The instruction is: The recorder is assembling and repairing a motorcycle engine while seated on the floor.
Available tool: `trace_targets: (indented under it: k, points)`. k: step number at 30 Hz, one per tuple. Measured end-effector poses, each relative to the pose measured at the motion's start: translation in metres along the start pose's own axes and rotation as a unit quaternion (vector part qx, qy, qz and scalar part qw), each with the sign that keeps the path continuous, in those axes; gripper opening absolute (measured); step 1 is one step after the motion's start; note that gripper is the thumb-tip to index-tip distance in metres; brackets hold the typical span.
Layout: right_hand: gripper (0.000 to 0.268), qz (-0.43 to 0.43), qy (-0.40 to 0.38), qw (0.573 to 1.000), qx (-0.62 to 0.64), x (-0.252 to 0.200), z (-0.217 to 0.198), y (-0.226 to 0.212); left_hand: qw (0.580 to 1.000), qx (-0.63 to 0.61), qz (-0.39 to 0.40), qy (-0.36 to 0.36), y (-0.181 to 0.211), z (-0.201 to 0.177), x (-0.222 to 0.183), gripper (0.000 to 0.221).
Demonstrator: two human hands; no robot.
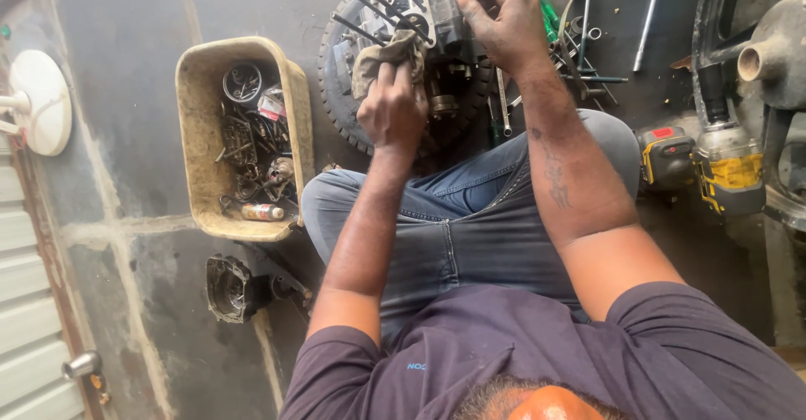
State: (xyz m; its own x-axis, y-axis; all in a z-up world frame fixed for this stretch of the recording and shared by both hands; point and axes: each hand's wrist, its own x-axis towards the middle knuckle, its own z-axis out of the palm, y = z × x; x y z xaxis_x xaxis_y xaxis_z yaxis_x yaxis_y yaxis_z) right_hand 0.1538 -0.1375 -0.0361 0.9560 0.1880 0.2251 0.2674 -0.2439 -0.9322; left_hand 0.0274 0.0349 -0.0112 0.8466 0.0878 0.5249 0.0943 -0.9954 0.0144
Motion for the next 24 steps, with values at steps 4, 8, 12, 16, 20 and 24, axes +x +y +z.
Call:
trace_targets:
  k: [4,8,12,16,20,24]
  points:
    - [0.019,0.003,0.0,1.0,-0.005,-0.002,0.0,0.003,0.998,0.031,-0.001,-0.046,-0.005,-0.012,-0.006,0.013]
    - [0.019,-0.01,0.003,1.0,0.005,-0.001,-0.003,0.001,0.989,-0.004,-0.046,-0.137,-0.039,-0.014,-0.019,0.011]
    - [0.02,-0.007,0.008,1.0,0.024,0.001,-0.011,0.004,0.98,-0.147,-0.13,-0.029,-0.095,-0.002,-0.042,0.026]
    - [0.016,-0.014,0.041,0.999,0.026,0.003,-0.028,0.011,0.843,-0.423,-0.334,-0.006,-0.135,0.004,-0.05,0.036]
    - [0.013,0.093,0.056,0.992,0.07,-0.021,-0.064,0.069,0.8,-0.441,-0.401,0.074,-0.153,0.03,-0.063,0.035]
    - [0.014,0.132,0.054,0.988,-0.056,-0.004,-0.035,0.043,0.871,-0.349,-0.296,0.177,-0.145,0.034,-0.058,0.027]
